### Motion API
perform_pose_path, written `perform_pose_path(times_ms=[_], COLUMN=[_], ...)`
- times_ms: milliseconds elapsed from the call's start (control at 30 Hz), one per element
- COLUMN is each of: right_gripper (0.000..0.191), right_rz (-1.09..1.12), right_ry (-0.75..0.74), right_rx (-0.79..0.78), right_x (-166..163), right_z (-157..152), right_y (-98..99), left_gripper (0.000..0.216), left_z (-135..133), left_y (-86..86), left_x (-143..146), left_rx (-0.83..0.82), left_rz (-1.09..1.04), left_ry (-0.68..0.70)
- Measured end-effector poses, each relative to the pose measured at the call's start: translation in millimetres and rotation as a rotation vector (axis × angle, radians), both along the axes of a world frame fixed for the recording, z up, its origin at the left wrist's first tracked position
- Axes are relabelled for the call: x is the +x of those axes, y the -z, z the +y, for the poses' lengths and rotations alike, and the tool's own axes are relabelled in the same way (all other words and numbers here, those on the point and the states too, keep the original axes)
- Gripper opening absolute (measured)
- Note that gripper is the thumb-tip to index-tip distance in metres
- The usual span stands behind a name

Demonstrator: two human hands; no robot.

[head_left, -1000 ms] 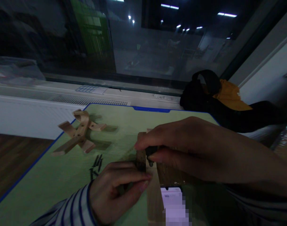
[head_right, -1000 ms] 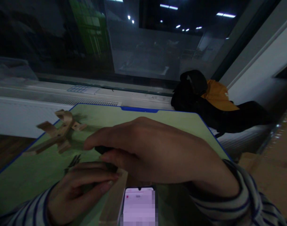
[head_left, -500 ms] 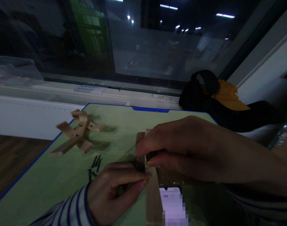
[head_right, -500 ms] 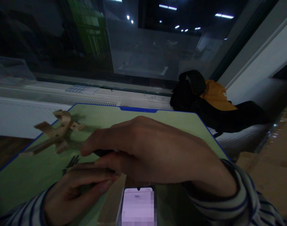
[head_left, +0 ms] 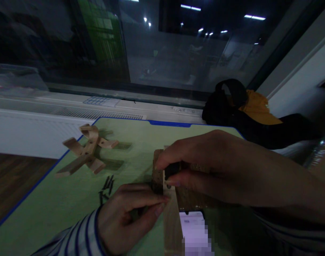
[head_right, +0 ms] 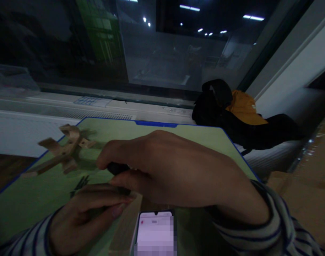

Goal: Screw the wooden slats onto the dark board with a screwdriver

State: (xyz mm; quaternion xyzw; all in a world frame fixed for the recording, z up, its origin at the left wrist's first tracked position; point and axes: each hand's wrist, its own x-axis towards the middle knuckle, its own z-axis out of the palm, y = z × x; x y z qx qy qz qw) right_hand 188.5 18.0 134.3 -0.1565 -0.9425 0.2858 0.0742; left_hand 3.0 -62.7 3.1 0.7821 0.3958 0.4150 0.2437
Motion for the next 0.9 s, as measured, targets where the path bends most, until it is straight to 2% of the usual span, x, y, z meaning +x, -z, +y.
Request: perform_pose_path(times_ms=[200,400,667,800,900], right_gripper=[0.014,0.032,0.012,0.012,0.020], right_rz=[0.065,0.104,0.019,-0.017,0.040], right_ry=[-0.049,-0.104,-0.028,-0.009,-0.010], right_rx=[0.007,-0.003,-0.016,0.023,0.077], right_x=[0.3,2.1,-0.3,0.5,1.9], right_z=[-0.7,-3.2,-0.3,-0.7,0.5], right_y=[0.9,0.7,-0.5,-2.1,0.7], left_gripper=[0.020,0.018,0.021,0.021,0.018], left_z=[0.3,-0.9,-0.5,1.4,3.7], left_y=[-1.3,-2.8,-1.9,-2.6,-2.1], left_x=[0.0,0.5,-0.4,-0.4,-0.2], left_rx=[-0.004,0.001,0.009,0.028,0.048], left_rz=[-0.003,0.002,0.035,0.029,0.017], left_ry=[0.005,-0.017,-0.006,0.029,-0.006])
